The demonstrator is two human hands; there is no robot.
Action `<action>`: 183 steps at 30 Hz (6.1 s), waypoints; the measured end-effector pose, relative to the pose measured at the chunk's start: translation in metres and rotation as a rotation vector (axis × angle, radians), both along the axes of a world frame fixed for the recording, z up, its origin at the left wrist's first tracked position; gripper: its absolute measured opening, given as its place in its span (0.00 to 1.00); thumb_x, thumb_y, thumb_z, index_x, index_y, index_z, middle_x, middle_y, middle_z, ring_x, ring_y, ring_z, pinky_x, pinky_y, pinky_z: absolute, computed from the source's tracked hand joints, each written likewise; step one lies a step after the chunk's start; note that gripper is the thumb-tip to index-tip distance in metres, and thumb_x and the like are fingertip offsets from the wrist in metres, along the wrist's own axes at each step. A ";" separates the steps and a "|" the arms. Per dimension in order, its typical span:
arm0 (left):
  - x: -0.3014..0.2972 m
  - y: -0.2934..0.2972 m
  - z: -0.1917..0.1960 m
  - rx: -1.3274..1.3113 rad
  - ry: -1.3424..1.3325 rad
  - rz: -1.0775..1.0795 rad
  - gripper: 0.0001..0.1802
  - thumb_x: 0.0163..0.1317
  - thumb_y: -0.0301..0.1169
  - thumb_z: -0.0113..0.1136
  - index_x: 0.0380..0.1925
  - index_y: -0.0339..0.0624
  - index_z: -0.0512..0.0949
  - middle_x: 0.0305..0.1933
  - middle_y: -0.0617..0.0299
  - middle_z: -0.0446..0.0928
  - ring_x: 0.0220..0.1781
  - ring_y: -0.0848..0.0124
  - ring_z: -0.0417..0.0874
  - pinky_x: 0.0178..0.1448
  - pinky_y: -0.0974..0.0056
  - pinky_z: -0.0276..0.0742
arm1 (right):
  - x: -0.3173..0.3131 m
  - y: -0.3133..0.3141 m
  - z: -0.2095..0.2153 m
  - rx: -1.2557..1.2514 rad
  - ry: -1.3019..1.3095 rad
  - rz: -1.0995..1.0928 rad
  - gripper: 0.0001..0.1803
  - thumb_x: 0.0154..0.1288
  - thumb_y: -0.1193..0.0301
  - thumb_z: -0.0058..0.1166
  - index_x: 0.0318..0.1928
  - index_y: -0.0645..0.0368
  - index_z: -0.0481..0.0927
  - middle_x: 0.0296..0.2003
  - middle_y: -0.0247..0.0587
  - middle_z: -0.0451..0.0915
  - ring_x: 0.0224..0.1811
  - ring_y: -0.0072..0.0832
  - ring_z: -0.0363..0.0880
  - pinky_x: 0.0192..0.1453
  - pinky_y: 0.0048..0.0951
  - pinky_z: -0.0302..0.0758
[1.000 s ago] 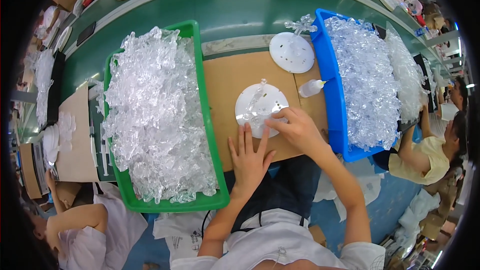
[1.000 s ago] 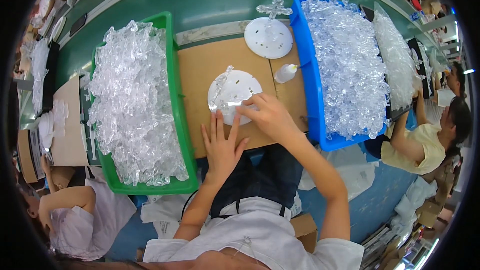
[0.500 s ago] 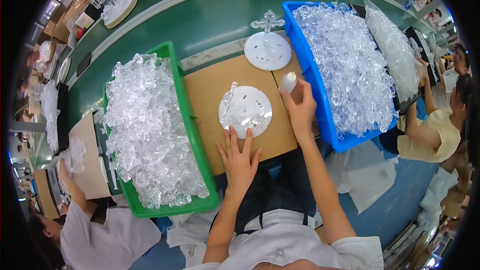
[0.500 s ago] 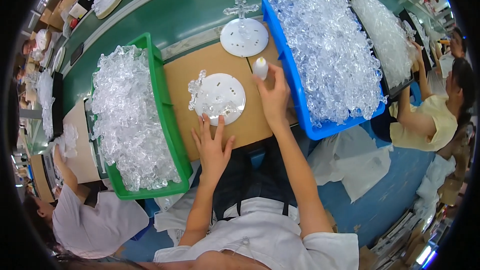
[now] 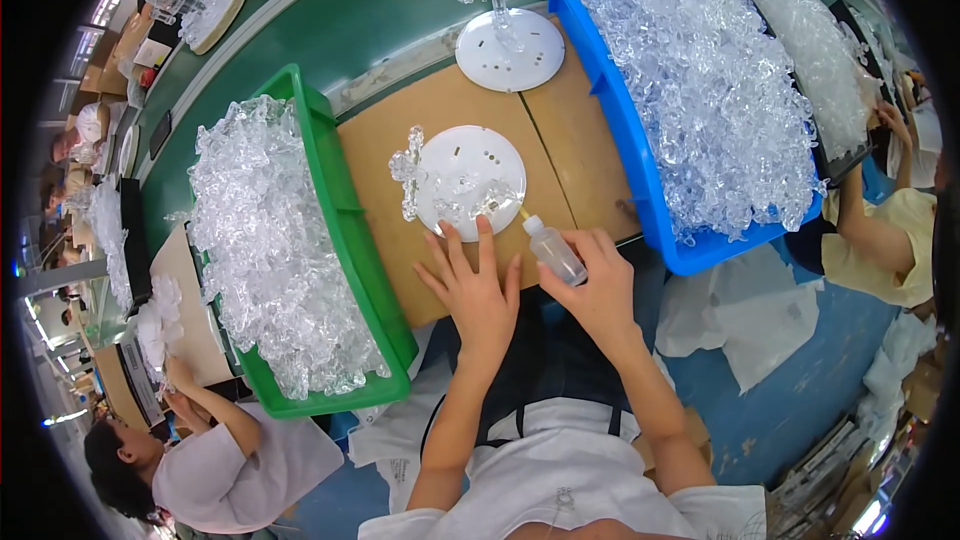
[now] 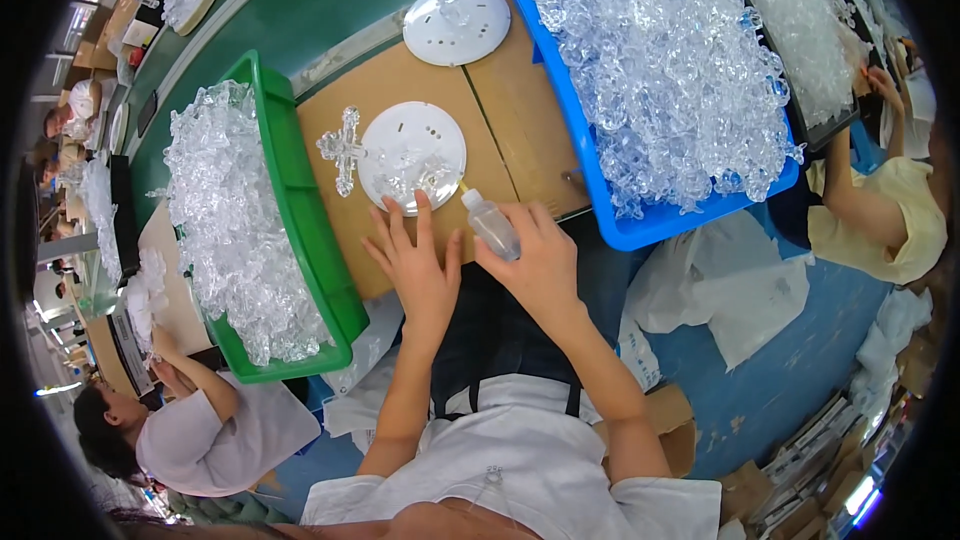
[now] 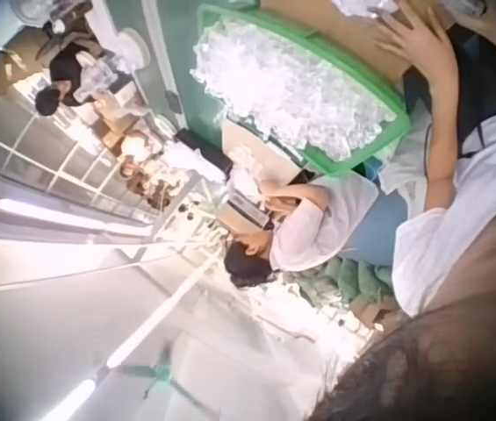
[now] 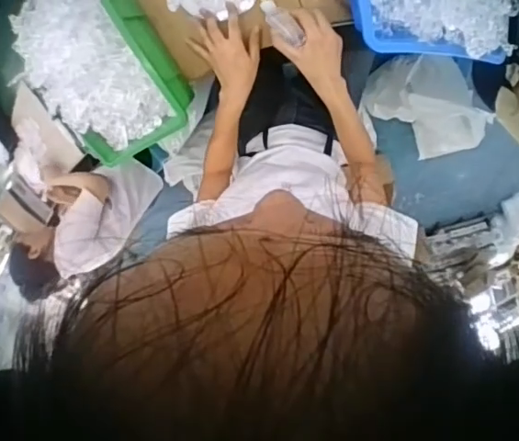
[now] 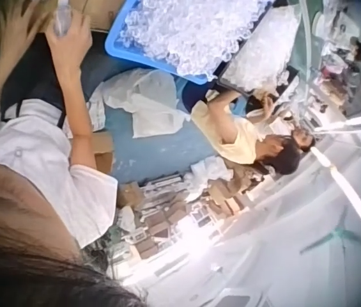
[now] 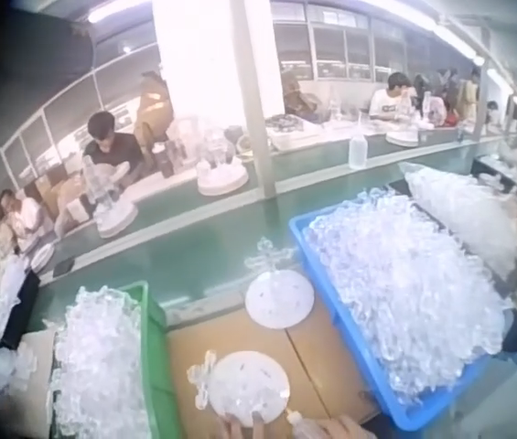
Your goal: Assembling decorative lighting fixtures by gluing plastic crystals onto circular base plates.
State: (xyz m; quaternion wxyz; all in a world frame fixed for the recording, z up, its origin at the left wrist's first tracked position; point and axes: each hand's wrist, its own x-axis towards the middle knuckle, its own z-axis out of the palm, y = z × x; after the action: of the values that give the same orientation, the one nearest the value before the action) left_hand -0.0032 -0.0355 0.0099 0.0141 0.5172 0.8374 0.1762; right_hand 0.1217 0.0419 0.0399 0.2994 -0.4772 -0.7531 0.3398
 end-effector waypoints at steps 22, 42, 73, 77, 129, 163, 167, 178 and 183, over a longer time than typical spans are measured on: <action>-0.003 -0.002 -0.002 0.016 -0.035 0.005 0.33 0.61 0.40 0.57 0.67 0.51 0.62 0.72 0.40 0.48 0.73 0.36 0.42 0.67 0.28 0.36 | -0.005 -0.012 -0.003 -0.036 0.008 0.086 0.16 0.47 0.68 0.64 0.38 0.59 0.78 0.31 0.42 0.75 0.29 0.40 0.79 0.32 0.34 0.76; 0.001 0.017 0.009 0.085 -0.082 -0.091 0.25 0.64 0.35 0.52 0.62 0.49 0.68 0.64 0.44 0.62 0.65 0.46 0.61 0.66 0.38 0.50 | 0.007 0.004 0.005 -0.046 -0.035 0.031 0.15 0.48 0.70 0.64 0.38 0.60 0.78 0.30 0.40 0.76 0.28 0.34 0.78 0.33 0.30 0.75; -0.001 0.020 0.012 0.090 -0.031 -0.086 0.30 0.60 0.34 0.56 0.64 0.49 0.65 0.61 0.46 0.66 0.61 0.49 0.66 0.64 0.46 0.54 | -0.005 -0.002 0.006 -0.106 -0.012 0.036 0.15 0.49 0.70 0.64 0.36 0.62 0.76 0.30 0.43 0.77 0.27 0.34 0.78 0.33 0.30 0.76; -0.007 0.026 0.016 0.091 0.030 -0.109 0.28 0.61 0.35 0.55 0.63 0.50 0.67 0.57 0.45 0.69 0.55 0.51 0.69 0.60 0.49 0.58 | -0.004 -0.004 0.004 -0.117 -0.009 0.030 0.15 0.49 0.71 0.64 0.36 0.63 0.76 0.30 0.43 0.76 0.27 0.34 0.78 0.33 0.29 0.75; -0.038 0.049 0.011 0.526 -0.337 0.109 0.22 0.50 0.35 0.69 0.44 0.38 0.78 0.39 0.56 0.76 0.43 0.58 0.73 0.49 0.58 0.67 | -0.022 -0.013 0.007 -0.199 0.014 0.050 0.15 0.49 0.72 0.64 0.36 0.64 0.76 0.30 0.40 0.77 0.27 0.26 0.77 0.32 0.24 0.74; -0.036 0.054 0.010 0.470 -0.195 0.133 0.19 0.48 0.37 0.71 0.41 0.45 0.81 0.33 0.64 0.72 0.38 0.65 0.70 0.44 0.59 0.62 | -0.033 -0.017 0.005 -0.136 -0.053 0.094 0.14 0.46 0.73 0.63 0.35 0.63 0.76 0.29 0.42 0.77 0.26 0.32 0.77 0.32 0.28 0.75; -0.037 0.053 0.012 0.480 -0.182 0.148 0.19 0.48 0.38 0.71 0.39 0.44 0.81 0.33 0.64 0.71 0.38 0.65 0.70 0.43 0.58 0.62 | -0.036 -0.019 0.004 -0.144 -0.035 0.079 0.14 0.46 0.74 0.64 0.35 0.64 0.75 0.29 0.42 0.77 0.26 0.30 0.77 0.33 0.27 0.75; -0.035 0.054 0.010 0.488 -0.178 0.148 0.18 0.49 0.40 0.69 0.34 0.39 0.80 0.33 0.62 0.71 0.38 0.64 0.69 0.41 0.58 0.62 | -0.036 -0.022 0.007 -0.219 -0.005 0.068 0.15 0.47 0.74 0.63 0.37 0.64 0.76 0.30 0.42 0.78 0.26 0.30 0.77 0.33 0.27 0.75; -0.036 0.053 0.011 0.490 -0.217 0.158 0.20 0.49 0.40 0.69 0.39 0.40 0.81 0.32 0.63 0.71 0.38 0.65 0.69 0.41 0.58 0.61 | -0.035 -0.023 0.004 -0.257 0.006 0.043 0.15 0.48 0.74 0.63 0.37 0.63 0.76 0.30 0.40 0.78 0.26 0.27 0.76 0.33 0.25 0.74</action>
State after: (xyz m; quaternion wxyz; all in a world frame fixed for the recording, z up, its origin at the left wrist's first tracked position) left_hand -0.0388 0.0177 0.0209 -0.0355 0.4164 0.8012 0.4283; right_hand 0.0868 0.0186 0.0439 0.2307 -0.4942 -0.7126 0.4413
